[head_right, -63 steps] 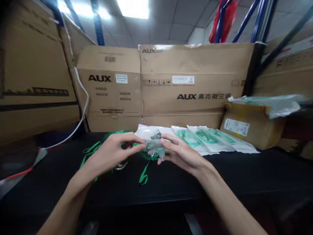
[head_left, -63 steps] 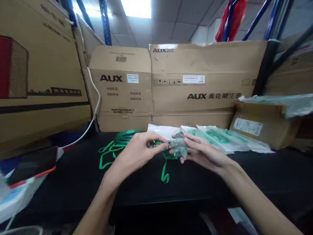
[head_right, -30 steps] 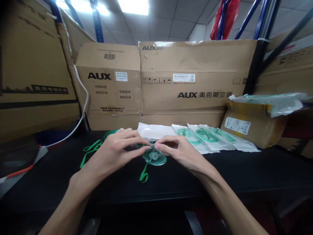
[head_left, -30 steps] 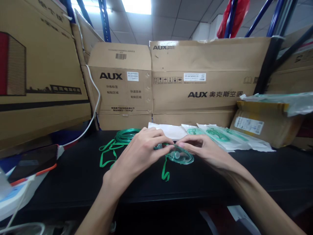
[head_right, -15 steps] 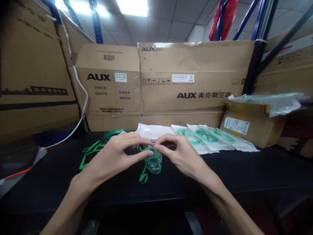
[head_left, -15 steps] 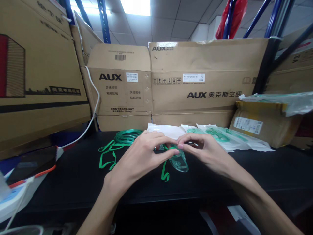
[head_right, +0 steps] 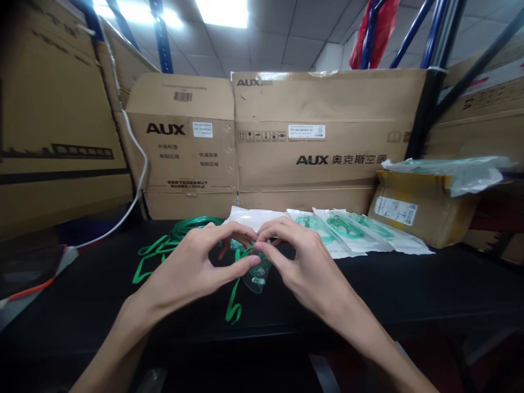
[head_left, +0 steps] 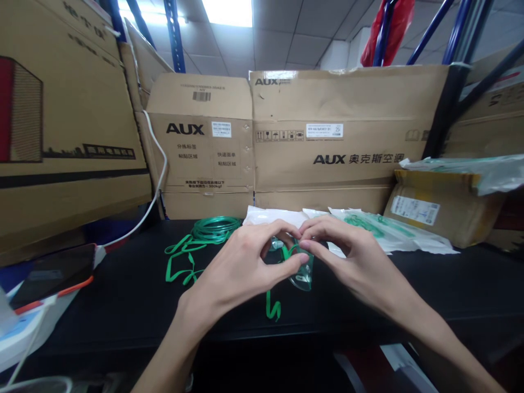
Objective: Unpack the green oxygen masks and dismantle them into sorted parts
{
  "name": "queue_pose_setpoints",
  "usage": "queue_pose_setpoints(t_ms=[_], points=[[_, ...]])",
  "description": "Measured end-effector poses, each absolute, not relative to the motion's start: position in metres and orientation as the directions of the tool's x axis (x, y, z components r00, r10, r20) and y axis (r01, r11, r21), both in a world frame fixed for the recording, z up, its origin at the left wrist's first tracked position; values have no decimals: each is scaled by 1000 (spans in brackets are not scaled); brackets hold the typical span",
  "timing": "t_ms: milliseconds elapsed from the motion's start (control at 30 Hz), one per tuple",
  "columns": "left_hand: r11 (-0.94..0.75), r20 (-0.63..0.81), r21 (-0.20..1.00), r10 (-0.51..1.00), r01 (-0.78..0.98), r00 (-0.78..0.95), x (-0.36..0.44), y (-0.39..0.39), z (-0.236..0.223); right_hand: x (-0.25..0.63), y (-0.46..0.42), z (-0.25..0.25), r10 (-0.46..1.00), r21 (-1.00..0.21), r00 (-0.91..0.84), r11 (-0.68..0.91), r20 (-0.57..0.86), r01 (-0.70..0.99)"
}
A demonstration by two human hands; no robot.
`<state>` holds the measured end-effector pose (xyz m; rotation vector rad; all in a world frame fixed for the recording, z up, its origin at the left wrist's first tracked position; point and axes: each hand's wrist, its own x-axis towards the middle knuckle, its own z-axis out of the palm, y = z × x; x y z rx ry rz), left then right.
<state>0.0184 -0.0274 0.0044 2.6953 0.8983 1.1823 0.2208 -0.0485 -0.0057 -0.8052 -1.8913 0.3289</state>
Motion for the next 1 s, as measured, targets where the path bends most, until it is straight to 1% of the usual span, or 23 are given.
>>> queue_pose_setpoints(t_ms=[300, 633, 833, 1000], points=[[-834, 680, 201, 497, 515, 539, 18, -29, 4, 225, -52, -4, 641, -487, -269, 740, 718, 463], [-844, 683, 205, 486, 495, 546, 18, -26, 1, 224, -49, -6, 614, -430, -303, 755, 729, 495], [-845, 691, 217, 486, 488, 535, 18, -25, 0, 225, -50, -7, 580, -370, -296, 758, 759, 537], [-844, 709, 195, 473, 500, 523, 19, -26, 1, 227, -51, -6, 568, -338, -297, 753, 767, 565]])
